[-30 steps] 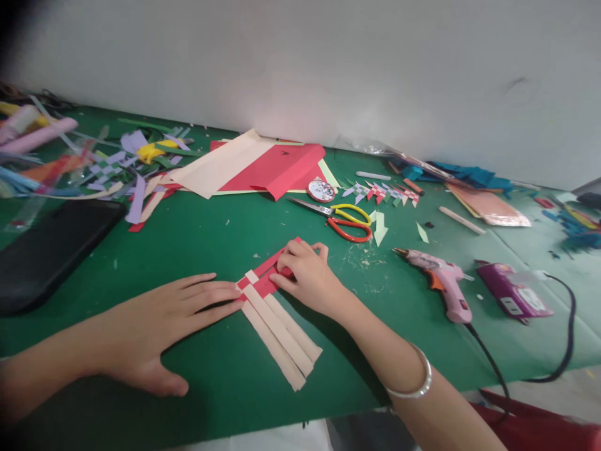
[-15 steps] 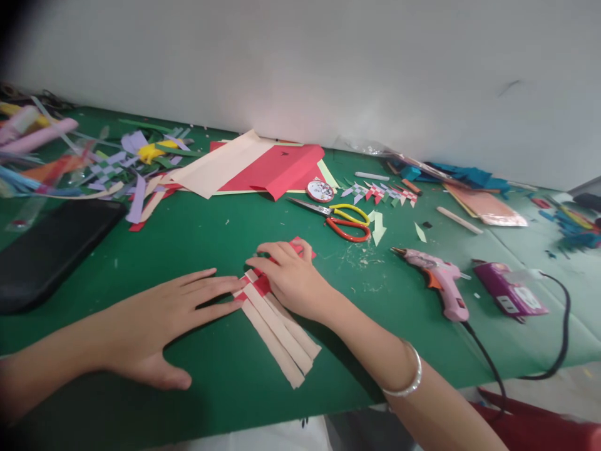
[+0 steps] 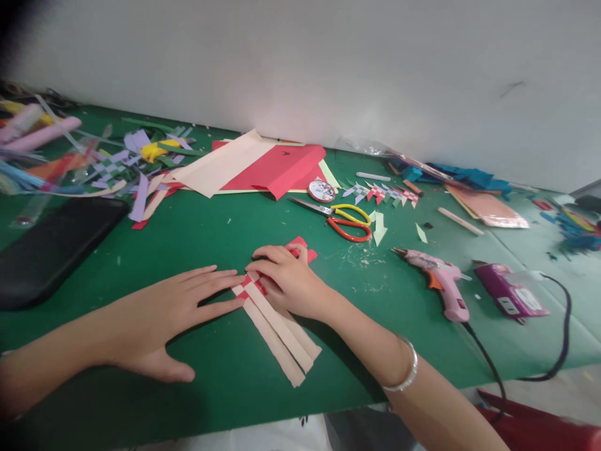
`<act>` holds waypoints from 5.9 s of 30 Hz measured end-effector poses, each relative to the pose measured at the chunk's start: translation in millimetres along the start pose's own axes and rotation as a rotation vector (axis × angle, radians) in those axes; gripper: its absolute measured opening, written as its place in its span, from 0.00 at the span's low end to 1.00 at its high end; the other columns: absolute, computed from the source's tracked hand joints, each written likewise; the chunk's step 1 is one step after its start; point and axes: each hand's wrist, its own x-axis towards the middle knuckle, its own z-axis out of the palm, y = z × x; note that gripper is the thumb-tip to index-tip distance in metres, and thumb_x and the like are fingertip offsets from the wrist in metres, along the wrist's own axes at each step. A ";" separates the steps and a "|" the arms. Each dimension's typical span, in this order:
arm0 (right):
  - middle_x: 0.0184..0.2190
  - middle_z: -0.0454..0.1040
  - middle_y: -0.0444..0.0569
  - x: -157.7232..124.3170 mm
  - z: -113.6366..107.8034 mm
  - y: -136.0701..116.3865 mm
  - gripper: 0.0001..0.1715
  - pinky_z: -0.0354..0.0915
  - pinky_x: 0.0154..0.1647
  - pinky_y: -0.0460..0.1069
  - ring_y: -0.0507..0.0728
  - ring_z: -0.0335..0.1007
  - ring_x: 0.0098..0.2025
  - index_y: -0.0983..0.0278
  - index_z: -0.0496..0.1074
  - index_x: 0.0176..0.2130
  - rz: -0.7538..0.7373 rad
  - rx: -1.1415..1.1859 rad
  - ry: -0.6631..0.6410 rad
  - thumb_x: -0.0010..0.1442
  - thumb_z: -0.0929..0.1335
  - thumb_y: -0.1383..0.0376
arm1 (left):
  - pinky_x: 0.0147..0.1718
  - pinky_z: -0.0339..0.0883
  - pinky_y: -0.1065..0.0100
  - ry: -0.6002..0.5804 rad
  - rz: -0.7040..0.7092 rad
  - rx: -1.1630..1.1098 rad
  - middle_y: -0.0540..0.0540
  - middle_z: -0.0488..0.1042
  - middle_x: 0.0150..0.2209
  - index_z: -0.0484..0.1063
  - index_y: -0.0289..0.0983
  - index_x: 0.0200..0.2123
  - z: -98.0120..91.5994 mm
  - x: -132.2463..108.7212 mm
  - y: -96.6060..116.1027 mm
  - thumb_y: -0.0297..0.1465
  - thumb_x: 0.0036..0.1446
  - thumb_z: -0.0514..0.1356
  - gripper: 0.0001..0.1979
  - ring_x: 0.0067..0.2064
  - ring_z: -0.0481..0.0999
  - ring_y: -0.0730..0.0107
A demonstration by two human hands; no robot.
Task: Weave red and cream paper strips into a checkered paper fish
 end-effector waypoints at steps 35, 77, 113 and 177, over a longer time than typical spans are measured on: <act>0.32 0.71 0.43 -11.9 -18.1 13.2 0.15 0.45 0.41 0.51 0.50 0.64 0.34 0.61 0.67 0.37 0.030 -0.007 0.071 0.56 0.57 0.74 | 0.55 0.47 0.48 -0.005 -0.002 0.031 0.36 0.52 0.60 0.55 0.36 0.57 -1.2 2.2 1.4 0.50 0.48 0.54 0.37 0.59 0.53 0.48; 0.39 0.71 0.45 -15.2 -17.1 14.1 0.09 0.42 0.41 0.52 0.54 0.63 0.41 0.60 0.69 0.37 -0.022 0.016 -0.078 0.57 0.63 0.60 | 0.55 0.49 0.51 0.052 -0.011 0.075 0.37 0.56 0.58 0.56 0.37 0.56 3.7 0.8 1.9 0.49 0.49 0.53 0.34 0.58 0.56 0.51; 0.34 0.75 0.44 -16.6 -20.7 13.1 0.08 0.41 0.48 0.53 0.52 0.68 0.34 0.62 0.64 0.37 0.077 0.172 -0.131 0.55 0.63 0.63 | 0.56 0.46 0.50 0.064 -0.021 0.001 0.38 0.55 0.58 0.57 0.38 0.55 3.4 1.3 2.4 0.54 0.46 0.52 0.37 0.58 0.55 0.51; 0.33 0.72 0.45 -42.5 -10.4 -25.3 0.15 0.38 0.48 0.55 0.50 0.65 0.33 0.63 0.69 0.34 -0.100 -0.380 0.125 0.59 0.57 0.72 | 0.53 0.51 0.58 0.160 0.089 0.054 0.40 0.65 0.52 0.60 0.32 0.53 10.2 4.9 9.4 0.51 0.47 0.53 0.36 0.53 0.61 0.54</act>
